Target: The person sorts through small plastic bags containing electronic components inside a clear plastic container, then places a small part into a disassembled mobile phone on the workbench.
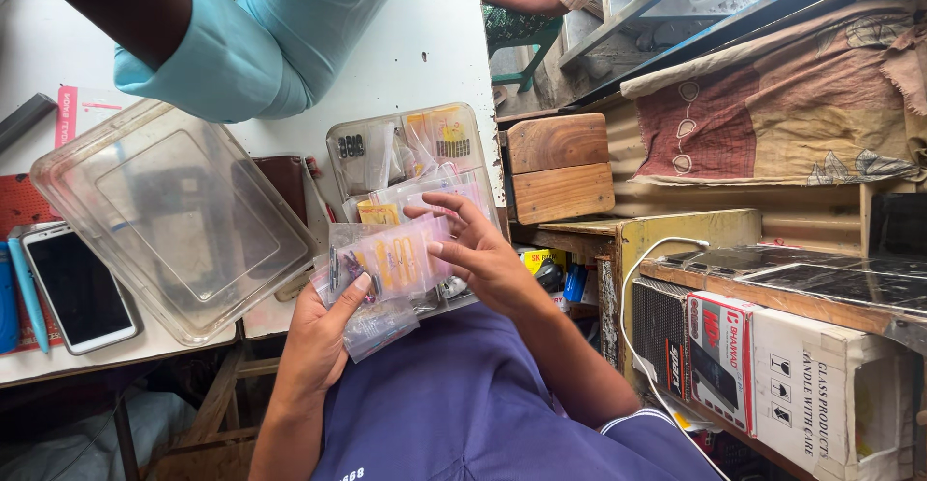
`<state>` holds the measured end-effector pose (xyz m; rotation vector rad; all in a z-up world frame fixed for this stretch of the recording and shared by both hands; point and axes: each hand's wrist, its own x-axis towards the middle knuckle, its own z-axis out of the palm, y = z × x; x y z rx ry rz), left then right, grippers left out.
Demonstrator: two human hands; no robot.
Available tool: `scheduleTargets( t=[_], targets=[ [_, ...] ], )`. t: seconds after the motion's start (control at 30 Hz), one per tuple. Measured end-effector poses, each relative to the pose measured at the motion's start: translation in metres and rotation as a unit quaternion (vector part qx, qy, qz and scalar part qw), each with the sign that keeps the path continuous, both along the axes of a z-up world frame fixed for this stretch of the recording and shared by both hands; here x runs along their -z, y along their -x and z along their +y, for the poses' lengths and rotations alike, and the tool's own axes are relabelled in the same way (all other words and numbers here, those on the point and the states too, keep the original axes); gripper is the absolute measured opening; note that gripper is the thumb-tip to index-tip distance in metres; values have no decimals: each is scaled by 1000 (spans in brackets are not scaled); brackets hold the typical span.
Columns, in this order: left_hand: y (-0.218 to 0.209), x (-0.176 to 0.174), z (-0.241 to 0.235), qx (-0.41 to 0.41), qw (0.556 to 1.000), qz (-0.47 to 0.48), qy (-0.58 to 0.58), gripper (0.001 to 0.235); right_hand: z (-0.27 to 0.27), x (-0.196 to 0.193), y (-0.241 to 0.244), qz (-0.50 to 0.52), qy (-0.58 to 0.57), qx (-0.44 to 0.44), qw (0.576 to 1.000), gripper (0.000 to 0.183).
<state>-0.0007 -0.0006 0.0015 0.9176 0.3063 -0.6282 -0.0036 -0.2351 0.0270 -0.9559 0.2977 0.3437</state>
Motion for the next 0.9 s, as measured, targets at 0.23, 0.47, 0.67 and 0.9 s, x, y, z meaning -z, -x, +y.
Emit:
scheduleTargets(
  t=[0.23, 0.47, 0.67, 0.9],
  targets=[
    [9, -1, -6, -34, 999, -19, 13, 33, 16, 2, 17, 7, -51, 54, 997, 58],
    [4, -3, -12, -30, 999, 5, 29, 36, -1, 17, 19, -36, 11, 53, 998, 40],
    [-5, -12, -5, -22, 993, -4, 120, 42, -40, -20, 22, -127, 158, -112, 973, 32],
    [1, 2, -15, 33, 996, -78, -24, 39, -22, -61, 9, -247, 337, -317, 851, 35]
  ],
)
